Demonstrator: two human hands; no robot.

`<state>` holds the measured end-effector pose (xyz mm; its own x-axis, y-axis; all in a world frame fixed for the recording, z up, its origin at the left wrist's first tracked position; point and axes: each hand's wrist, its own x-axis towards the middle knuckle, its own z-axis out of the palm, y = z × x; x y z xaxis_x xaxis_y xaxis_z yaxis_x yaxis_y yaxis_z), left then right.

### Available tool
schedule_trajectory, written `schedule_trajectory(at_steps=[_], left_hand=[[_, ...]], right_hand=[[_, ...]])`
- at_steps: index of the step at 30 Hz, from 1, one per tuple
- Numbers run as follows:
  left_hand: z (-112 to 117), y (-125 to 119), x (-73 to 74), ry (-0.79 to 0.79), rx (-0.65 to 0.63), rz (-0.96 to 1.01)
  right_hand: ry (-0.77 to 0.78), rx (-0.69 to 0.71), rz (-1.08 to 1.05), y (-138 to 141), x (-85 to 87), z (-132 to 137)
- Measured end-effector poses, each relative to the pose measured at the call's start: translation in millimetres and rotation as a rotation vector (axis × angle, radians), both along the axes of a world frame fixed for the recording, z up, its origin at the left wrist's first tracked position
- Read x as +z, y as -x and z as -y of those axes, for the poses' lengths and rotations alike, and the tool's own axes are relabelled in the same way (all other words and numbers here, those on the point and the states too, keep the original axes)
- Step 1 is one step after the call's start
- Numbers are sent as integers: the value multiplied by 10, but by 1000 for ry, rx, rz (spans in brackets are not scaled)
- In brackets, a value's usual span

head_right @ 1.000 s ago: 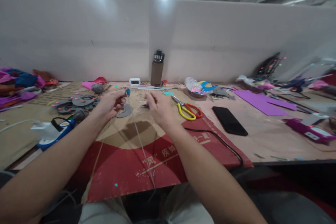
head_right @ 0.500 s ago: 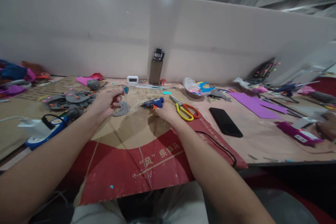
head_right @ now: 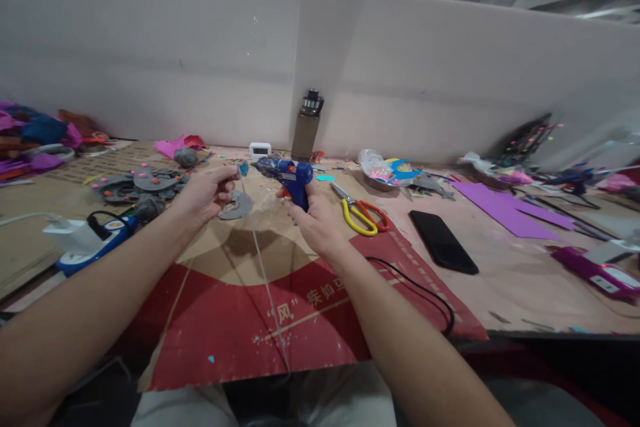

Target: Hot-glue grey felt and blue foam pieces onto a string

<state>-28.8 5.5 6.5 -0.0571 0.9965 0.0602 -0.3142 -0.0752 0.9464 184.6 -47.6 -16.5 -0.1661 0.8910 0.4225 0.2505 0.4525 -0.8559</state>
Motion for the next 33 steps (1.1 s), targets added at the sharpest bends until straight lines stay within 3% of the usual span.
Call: schedule_trajectory(at_steps=[6,15,33], left_hand=[[19,-25,11,-2,-36,-10],[34,-51,-22,-2,-60,-46],[89,-108,8,-16,-49,-72]], right_hand=[[-79,-37,154,2,-7,-1],[-217,-14,149,21,-56,-40],[-251,-40,212,48,-35,-6]])
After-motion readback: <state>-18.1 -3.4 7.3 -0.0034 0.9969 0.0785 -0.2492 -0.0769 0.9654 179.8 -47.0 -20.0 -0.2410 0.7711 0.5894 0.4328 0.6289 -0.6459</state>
